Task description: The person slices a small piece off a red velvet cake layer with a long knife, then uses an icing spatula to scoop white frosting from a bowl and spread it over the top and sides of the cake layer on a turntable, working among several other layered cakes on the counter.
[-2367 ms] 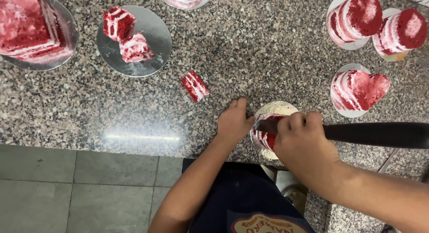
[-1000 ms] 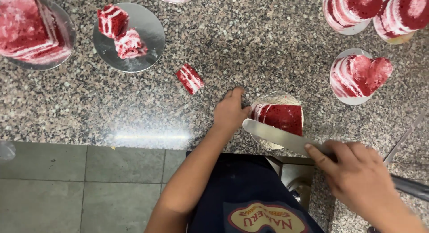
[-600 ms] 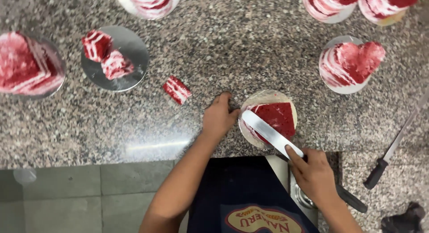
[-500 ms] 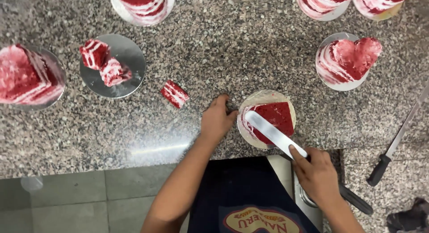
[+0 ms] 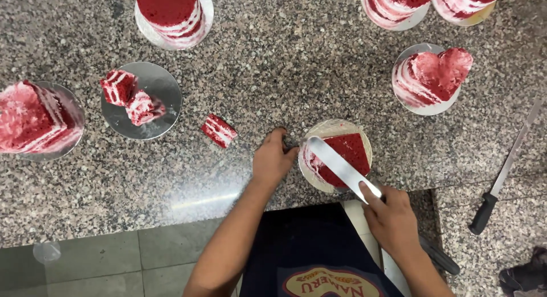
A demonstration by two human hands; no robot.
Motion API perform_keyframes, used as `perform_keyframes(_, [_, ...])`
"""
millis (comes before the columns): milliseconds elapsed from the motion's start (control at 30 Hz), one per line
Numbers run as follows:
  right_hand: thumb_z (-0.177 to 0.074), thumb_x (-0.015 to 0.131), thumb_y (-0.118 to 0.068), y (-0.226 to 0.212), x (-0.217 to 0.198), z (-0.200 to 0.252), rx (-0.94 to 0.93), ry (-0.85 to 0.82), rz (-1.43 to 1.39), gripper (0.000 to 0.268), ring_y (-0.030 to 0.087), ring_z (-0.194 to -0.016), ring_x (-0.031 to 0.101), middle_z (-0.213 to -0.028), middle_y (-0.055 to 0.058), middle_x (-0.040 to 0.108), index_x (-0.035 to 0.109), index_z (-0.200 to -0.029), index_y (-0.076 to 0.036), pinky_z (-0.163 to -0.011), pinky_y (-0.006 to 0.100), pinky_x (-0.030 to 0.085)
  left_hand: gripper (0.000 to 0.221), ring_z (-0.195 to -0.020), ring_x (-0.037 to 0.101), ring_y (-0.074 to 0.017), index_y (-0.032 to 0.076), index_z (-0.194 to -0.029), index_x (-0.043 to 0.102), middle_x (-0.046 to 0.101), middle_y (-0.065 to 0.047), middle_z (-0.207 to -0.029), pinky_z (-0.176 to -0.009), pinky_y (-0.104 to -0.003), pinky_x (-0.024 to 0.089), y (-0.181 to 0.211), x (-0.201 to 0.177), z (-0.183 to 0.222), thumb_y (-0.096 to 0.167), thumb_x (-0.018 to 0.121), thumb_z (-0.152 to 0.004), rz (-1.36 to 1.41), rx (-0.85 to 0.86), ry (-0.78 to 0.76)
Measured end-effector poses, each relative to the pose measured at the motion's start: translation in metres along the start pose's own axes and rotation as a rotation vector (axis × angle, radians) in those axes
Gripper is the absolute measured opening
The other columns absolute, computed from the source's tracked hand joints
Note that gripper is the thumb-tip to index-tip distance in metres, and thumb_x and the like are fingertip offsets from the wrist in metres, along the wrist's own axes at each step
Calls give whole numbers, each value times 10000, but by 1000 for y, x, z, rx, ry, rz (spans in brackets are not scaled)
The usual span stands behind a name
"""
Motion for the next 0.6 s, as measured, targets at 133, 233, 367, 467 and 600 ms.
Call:
perform_keyframes(133, [-768, 755, -131, 17, -6, 23, 66, 7, -26, 523, 318, -985, 608, -1058, 95, 655, 709, -1284, -195, -872, 420, 509, 550, -830, 708, -328, 113, -1229, 600, 703, -112, -950, -741, -454, 566, 1, -2, 0, 289, 841, -767, -4, -18, 10])
perform_keyframes(233, [-752, 766, -140, 32, -6, 48, 140, -58, -110, 522, 288, -957, 612, -1029, 74, 659, 719, -1267, -209, -837, 392, 515, 545, -830, 708, -328, 110, -1228, 602, 700, -112, -945, -738, -455, 566, -1, -1, 0, 284, 840, -769, -2, 4, 18])
perform_keyframes(367, [-776, 755, -152, 4, -10, 27, 34, 14, -137, 488, 301, -977, 607, -1072, 89, 656, 712, -1261, -191, -859, 395, 509, 536, -823, 710, -324, 109, -1232, 603, 704, -105, -944, -735, -456, 565, -3, -1, 1, 280, 833, -779, 1, 4, 13])
perform_keyframes(467, [-814, 763, -154, 0, -4, 11, 73, 10, -64, 461, 312, -971, 605, -1062, 119, 639, 723, -1272, -191, -839, 399, 513, 532, -816, 714, -316, 107, -1240, 598, 697, -106, -953, -731, -448, 570, -4, 1, 1, 282, 826, -792, -10, 12, -24])
perform_keyframes(600, [-781, 762, -154, 19, -10, 32, 73, 51, 15, 495, 332, -1005, 610, -1122, 145, 656, 712, -1273, -174, -869, 416, 516, 485, -783, 714, -304, 104, -1228, 614, 703, -102, -922, -705, -432, 575, -8, 2, 1, 269, 807, -815, 40, 70, 38])
Point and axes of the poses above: each hand's wrist, its own z-axis away from the middle knuckle, its own x-axis out of the palm, y = z × x, the point moved 5 cm from there along -z, towards the middle knuckle
